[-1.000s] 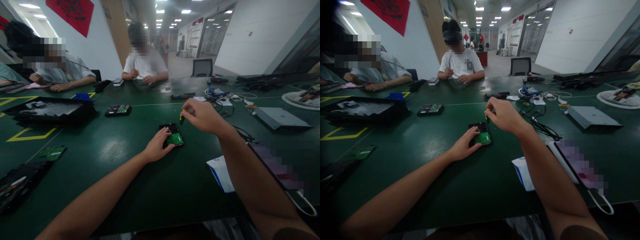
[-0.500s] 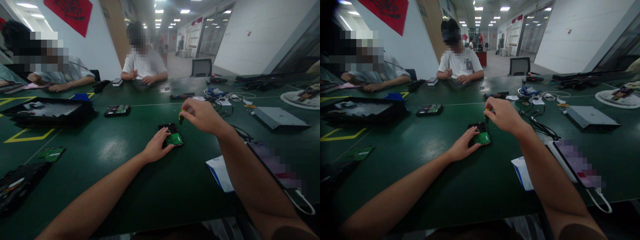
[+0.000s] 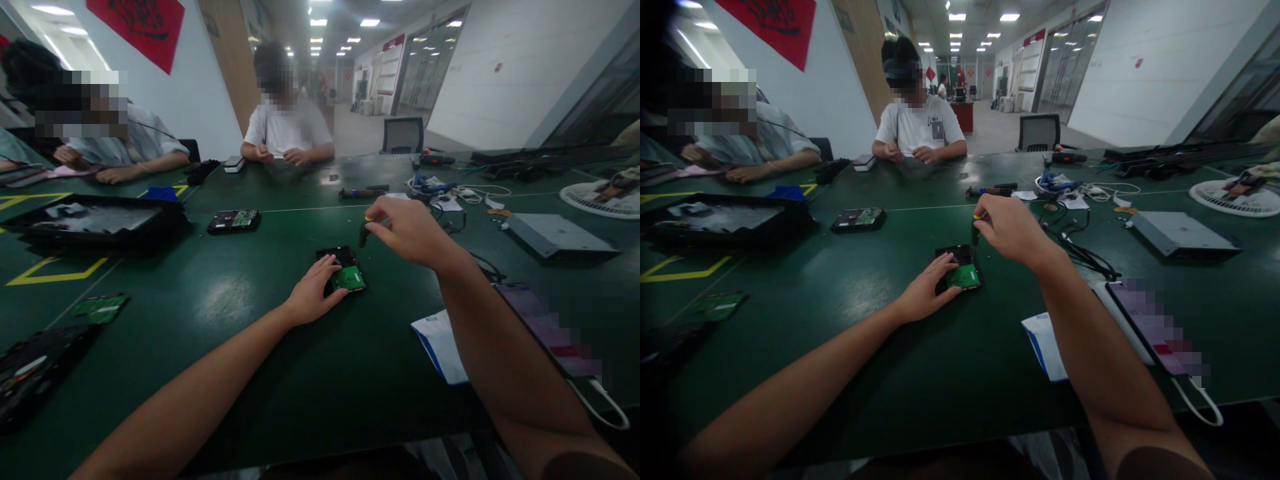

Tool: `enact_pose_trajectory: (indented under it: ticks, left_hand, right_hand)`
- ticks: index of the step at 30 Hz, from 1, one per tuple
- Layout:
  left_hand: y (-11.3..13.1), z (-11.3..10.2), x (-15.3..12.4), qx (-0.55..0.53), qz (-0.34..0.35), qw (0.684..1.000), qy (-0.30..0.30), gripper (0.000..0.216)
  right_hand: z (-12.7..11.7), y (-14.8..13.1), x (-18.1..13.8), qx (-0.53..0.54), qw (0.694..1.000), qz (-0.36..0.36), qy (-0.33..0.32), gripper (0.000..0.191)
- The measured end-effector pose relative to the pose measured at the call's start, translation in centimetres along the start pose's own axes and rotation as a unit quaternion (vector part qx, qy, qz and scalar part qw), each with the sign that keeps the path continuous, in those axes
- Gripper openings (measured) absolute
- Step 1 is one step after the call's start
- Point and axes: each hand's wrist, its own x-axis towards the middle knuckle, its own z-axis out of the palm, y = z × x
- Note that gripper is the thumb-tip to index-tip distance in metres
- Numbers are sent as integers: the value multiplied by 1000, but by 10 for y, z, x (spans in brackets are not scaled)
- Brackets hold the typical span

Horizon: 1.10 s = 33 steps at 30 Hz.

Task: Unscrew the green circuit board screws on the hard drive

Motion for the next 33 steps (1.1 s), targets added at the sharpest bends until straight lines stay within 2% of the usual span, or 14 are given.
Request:
enact_pose_trajectory:
  ticks: [8,17,28,33]
  left_hand:
    - [1,-1,0,-3,-3,1000,-1,60]
    - [2,-2,0,-3,-3,1000,-1,60]
    - [3,-2,0,-2,-2,1000,-1,59]
    - [2,-1,1,0,1,1000,1,60]
  right_hand:
    - [1,-3,1,-27,1000,7,2,13]
    - [5,-2,1,4,1000,12,15,14]
    - [3,-3,1,-23,1000,-20,3,15]
    - [6,-3,1,-7,1000,-3,14,14]
